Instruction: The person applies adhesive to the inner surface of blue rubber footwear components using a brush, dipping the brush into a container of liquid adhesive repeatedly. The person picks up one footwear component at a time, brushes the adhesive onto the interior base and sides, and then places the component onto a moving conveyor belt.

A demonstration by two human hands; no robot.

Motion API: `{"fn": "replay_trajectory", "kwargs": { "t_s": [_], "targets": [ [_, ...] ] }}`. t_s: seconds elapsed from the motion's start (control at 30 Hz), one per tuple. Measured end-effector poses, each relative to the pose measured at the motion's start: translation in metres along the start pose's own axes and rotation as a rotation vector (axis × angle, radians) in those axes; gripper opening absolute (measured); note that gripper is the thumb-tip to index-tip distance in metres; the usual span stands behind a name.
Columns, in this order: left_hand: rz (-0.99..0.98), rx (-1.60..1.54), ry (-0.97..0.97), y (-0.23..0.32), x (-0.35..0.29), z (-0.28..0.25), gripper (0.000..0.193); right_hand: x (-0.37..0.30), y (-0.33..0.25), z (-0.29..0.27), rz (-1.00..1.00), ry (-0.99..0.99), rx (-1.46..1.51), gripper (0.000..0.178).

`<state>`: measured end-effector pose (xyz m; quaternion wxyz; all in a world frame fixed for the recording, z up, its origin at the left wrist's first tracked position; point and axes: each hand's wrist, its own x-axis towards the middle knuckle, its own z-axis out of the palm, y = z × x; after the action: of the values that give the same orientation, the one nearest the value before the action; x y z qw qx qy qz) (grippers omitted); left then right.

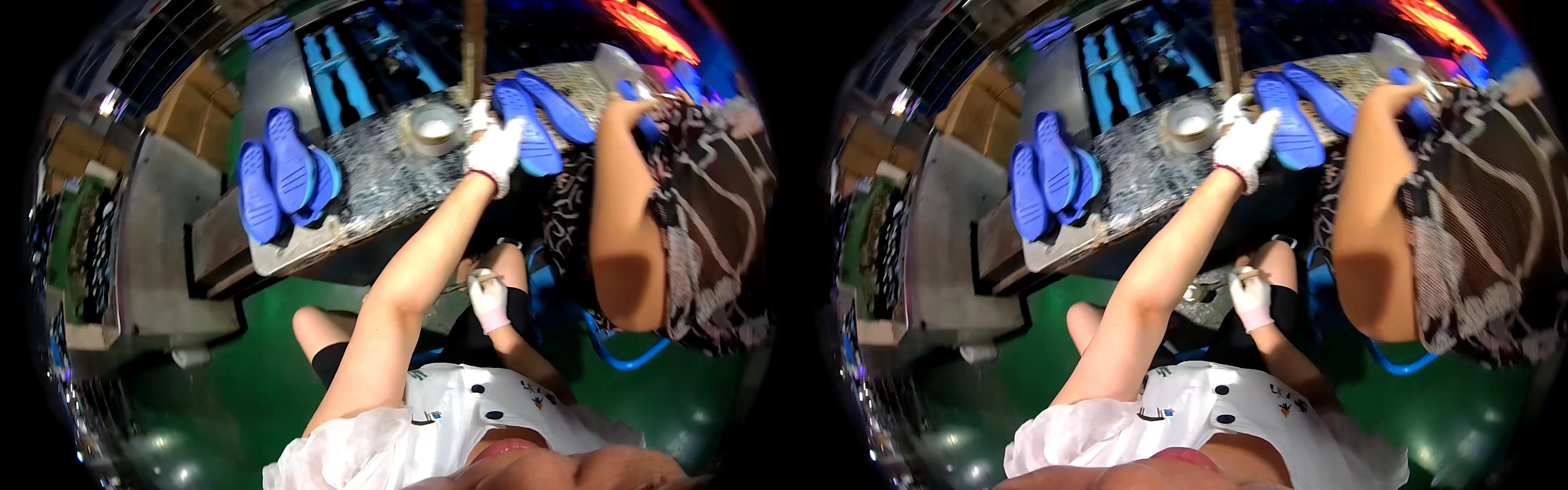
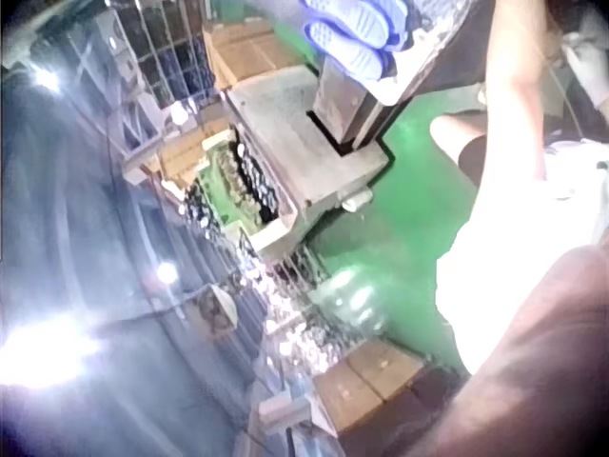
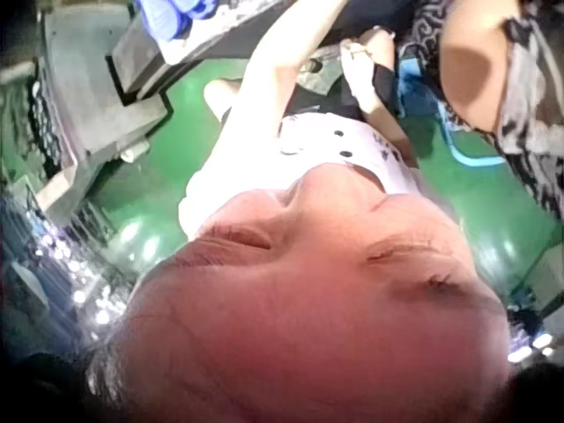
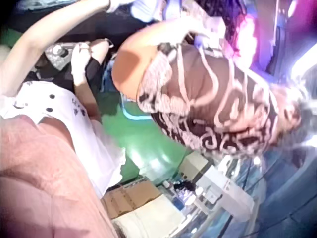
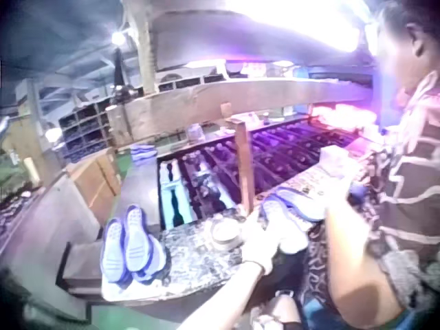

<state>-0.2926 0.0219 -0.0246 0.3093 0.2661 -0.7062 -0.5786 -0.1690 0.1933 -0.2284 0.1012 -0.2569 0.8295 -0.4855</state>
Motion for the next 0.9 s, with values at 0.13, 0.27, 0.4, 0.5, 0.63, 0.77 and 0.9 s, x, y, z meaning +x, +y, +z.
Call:
{"fn": "replay_trajectory", "kwargs": {
  "t_s": [0.13, 0.27, 0.4, 0.5, 0.63, 0.77, 0.9],
  "targets": [
    [0.725, 0.371, 0.097, -0.017, -0.042, -0.048, 0.057, 0.001, 0.011, -0.003, 0.084, -0.017, 0.426, 0.012],
    [0.893, 0.688, 0.348, -0.010, -0.052, -0.195, 0.033, 0.024, -0.019, -0.036, 0.078, 0.138, 0.457, 0.011],
    [0.442, 1.382, 0.674, 0.001, -0.013, -0.297, 0.035, 0.069, -0.109, -0.075, -0.152, 0.285, 0.755, 0.005],
    [0.152, 1.385, 0.565, -0.002, 0.004, -0.317, 0.043, 0.127, -0.161, -0.083, -0.482, 0.396, 0.541, 0.007],
    [-0.143, 1.397, 0.373, -0.001, 0.018, -0.321, 0.046, 0.186, -0.203, -0.083, -0.592, 0.352, 0.115, 0.011],
    [-0.228, 1.413, 0.239, -0.007, 0.021, -0.319, 0.055, 0.217, -0.211, -0.071, -0.586, 0.268, -0.152, 0.012],
    [-0.183, 1.399, 0.205, -0.019, 0.019, -0.327, 0.058, 0.228, -0.213, -0.064, -0.542, 0.163, -0.274, 0.015]
  ]
}}
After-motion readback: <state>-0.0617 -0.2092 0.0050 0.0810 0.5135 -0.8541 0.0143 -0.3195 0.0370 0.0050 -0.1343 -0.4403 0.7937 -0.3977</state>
